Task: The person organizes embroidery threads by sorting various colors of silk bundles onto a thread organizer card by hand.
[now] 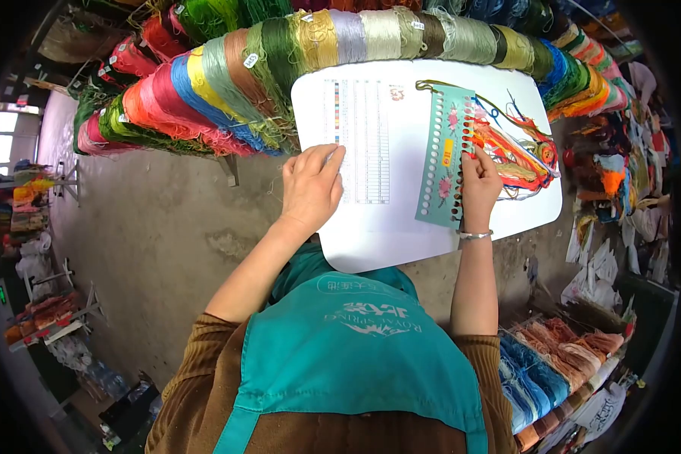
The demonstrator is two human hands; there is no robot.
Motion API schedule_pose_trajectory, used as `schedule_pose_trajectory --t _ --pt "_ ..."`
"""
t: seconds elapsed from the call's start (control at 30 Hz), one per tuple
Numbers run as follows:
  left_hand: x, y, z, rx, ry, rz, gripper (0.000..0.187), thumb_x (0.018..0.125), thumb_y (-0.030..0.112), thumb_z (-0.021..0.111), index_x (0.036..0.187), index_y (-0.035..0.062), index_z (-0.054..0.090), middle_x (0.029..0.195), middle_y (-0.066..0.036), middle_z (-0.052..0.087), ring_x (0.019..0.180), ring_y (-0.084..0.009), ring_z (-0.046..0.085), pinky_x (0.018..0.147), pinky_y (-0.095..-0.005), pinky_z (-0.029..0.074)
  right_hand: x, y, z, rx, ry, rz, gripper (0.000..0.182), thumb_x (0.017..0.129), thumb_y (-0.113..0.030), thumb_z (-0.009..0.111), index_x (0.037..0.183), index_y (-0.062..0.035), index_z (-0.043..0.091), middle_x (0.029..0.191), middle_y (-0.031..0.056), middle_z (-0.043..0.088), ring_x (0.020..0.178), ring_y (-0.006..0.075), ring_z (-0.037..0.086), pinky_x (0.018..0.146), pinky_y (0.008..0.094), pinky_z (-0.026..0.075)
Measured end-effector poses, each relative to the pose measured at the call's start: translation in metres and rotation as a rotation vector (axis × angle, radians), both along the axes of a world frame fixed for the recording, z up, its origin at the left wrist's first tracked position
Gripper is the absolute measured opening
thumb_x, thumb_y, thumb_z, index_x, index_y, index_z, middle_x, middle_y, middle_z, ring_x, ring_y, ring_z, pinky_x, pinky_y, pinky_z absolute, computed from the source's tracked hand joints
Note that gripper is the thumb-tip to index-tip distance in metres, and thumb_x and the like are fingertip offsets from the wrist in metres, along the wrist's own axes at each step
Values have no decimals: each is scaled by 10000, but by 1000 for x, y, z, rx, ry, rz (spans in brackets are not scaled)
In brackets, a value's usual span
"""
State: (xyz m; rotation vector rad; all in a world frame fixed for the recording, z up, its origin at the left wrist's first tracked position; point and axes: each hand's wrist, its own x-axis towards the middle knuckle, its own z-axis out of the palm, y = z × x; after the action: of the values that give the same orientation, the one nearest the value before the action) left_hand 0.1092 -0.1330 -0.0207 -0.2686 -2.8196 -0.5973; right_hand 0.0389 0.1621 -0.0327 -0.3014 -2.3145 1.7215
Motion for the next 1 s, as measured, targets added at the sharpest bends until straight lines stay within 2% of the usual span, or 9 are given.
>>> schedule_pose_trajectory --t 0.17,0.23,0.73,1.0 --pt "-1 1 0 -4 -13 8 466 858 116 593 1322 82 566 1289 -76 534 1233 -260 465 1059 -449 306 0 0 0 2 21 22 308 911 -58 683 1197 50 646 700 -35 586 609 24 507 550 196 428" --pt "-1 1 0 -7 -21 10 465 860 116 592 1323 80 564 1288 -76 533 1234 -260 461 1061 -449 303 1 -3 3 -23 15 5 285 911 -37 676 1181 48 653 713 -59 548 616 12 461 547 173 367" --pt "1 1 -4 -2 -3 8 438 866 116 592 1302 83 579 1288 -80 537 1242 -255 463 1066 -454 299 1 4 -3 -176 20 66 289 909 -25 679 1183 57 633 723 -50 579 620 8 480 545 174 376" --pt "4 0 -1 -14 2 0 430 856 112 603 1286 96 594 1277 -70 545 1237 -252 470 1057 -458 301 1 8 -9 -151 32 76 285 911 -25 678 1181 55 633 743 -44 600 635 7 491 553 173 382"
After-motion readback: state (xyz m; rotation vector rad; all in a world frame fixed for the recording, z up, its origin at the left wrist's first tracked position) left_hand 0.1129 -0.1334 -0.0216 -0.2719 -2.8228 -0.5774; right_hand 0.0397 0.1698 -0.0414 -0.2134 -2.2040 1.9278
